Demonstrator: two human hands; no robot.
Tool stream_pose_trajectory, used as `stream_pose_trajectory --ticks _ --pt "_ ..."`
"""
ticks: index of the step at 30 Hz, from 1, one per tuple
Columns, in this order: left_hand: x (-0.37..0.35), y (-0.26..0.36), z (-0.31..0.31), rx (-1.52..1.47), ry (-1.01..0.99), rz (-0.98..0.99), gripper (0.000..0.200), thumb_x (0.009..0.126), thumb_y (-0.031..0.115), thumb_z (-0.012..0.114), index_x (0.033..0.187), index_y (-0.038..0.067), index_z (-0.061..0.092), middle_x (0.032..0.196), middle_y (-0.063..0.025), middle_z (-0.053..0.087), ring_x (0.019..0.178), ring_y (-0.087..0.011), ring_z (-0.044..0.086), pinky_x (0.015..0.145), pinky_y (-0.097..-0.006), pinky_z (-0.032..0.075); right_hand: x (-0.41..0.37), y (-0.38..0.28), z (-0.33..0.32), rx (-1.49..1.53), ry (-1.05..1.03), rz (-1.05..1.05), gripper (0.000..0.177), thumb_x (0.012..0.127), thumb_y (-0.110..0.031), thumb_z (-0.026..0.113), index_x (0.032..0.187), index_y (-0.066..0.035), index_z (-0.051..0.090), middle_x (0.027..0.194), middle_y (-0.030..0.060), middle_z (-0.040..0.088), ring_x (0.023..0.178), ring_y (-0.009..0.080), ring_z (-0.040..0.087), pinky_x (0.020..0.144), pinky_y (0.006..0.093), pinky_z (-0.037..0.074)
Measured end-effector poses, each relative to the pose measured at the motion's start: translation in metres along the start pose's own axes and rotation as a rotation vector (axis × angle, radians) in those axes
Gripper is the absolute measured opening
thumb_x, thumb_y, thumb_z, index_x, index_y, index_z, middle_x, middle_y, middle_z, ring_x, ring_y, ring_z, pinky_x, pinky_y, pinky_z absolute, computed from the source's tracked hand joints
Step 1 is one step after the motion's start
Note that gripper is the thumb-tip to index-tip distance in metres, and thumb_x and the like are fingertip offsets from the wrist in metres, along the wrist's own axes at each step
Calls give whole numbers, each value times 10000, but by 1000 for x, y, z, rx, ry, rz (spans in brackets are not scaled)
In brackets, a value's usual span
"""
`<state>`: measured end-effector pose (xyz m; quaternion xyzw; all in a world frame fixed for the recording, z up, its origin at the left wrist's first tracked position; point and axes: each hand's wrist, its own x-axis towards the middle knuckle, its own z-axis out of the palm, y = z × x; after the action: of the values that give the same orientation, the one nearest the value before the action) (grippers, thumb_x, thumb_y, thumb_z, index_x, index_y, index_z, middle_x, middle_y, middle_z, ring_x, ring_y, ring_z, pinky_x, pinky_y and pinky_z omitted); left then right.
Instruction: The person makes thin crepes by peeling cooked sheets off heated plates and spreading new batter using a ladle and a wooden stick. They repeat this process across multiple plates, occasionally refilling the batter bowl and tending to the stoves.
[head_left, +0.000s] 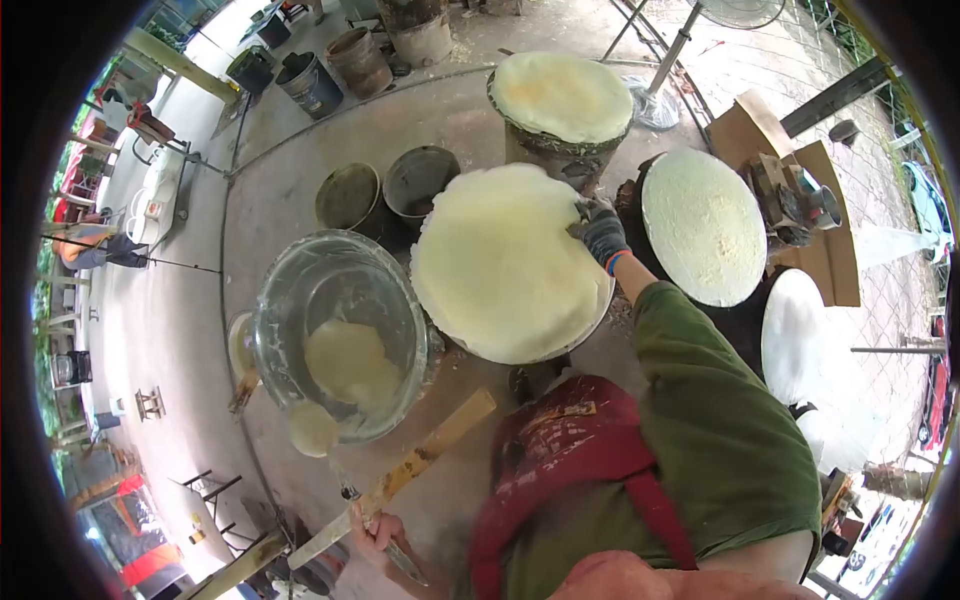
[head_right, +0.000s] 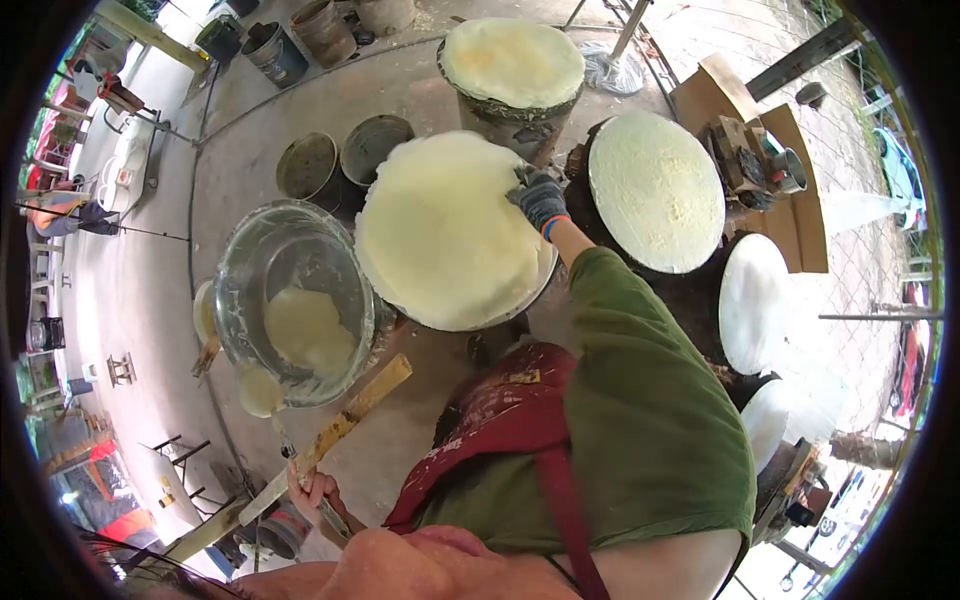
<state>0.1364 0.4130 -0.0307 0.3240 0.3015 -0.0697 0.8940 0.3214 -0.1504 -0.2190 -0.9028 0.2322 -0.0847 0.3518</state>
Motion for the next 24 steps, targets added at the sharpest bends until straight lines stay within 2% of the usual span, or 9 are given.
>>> stream_pose_trajectory --ticks 3,6,8,9,12,18,20,22,24 --pt "-4 -8 12 -2 -55 12 209 959 252 403 848 78 438 554 20 401 311 -40 320 327 -214 222 -10 -15 -17 -221 -110 200 518 668 -324 686 1092 -52 566 1028 179 609 966 346 568 829 425 456" --pt "12 -1 -8 -69 -105 -167 212 960 245 402 863 60 438 588 16 404 323 -43 305 314 -202 221 -26 -31 -34 -391 -74 78 617 645 -361 719 1143 -45 537 1080 196 585 1014 332 552 876 407 435" --pt "18 -6 23 -58 -161 -204 225 964 246 387 899 38 440 613 9 404 331 -45 302 299 -177 219 -32 -43 -48 -558 13 46 736 618 -404 740 1204 -33 492 1116 216 561 1034 337 544 898 394 427" --pt "24 -8 22 -80 -189 -211 228 965 248 384 909 33 440 610 8 404 332 -43 306 294 -169 217 -31 -38 -44 -492 262 -100 800 610 -411 750 1246 -23 457 1157 217 543 1059 335 537 907 394 425" --pt "31 -18 30 -47 -206 -138 241 969 254 370 922 28 442 616 4 411 338 -44 321 312 -184 225 -26 -32 -41 -190 -238 319 823 631 -422 738 1281 -36 413 1197 230 513 1109 339 501 940 400 401" --pt "47 -29 36 -108 -333 -124 245 972 247 355 925 26 448 631 10 428 353 -47 342 400 -238 239 -7 -25 -37 -88 -246 233 621 605 -324 759 1130 -49 576 953 208 632 869 347 616 757 395 498" --pt "49 -35 42 -117 -279 -74 227 966 222 369 914 18 453 611 3 422 343 -46 326 372 -216 232 1 -36 -41 -314 -157 98 564 592 -323 766 1062 -52 612 914 199 640 828 337 624 722 395 501" --pt "50 -41 48 -140 -150 -15 201 953 181 402 892 -2 459 559 -16 400 315 -44 289 290 -160 216 10 -64 -70 54 -235 45 543 583 -336 777 1010 -37 628 891 201 641 795 316 632 706 380 500" --pt "52 -42 51 -68 -121 -8 199 937 202 450 877 13 465 539 -5 386 308 -45 275 292 -159 206 42 -76 -90 -23 -349 109 530 596 -281 807 1024 -33 616 832 149 653 727 209 627 689 335 500"
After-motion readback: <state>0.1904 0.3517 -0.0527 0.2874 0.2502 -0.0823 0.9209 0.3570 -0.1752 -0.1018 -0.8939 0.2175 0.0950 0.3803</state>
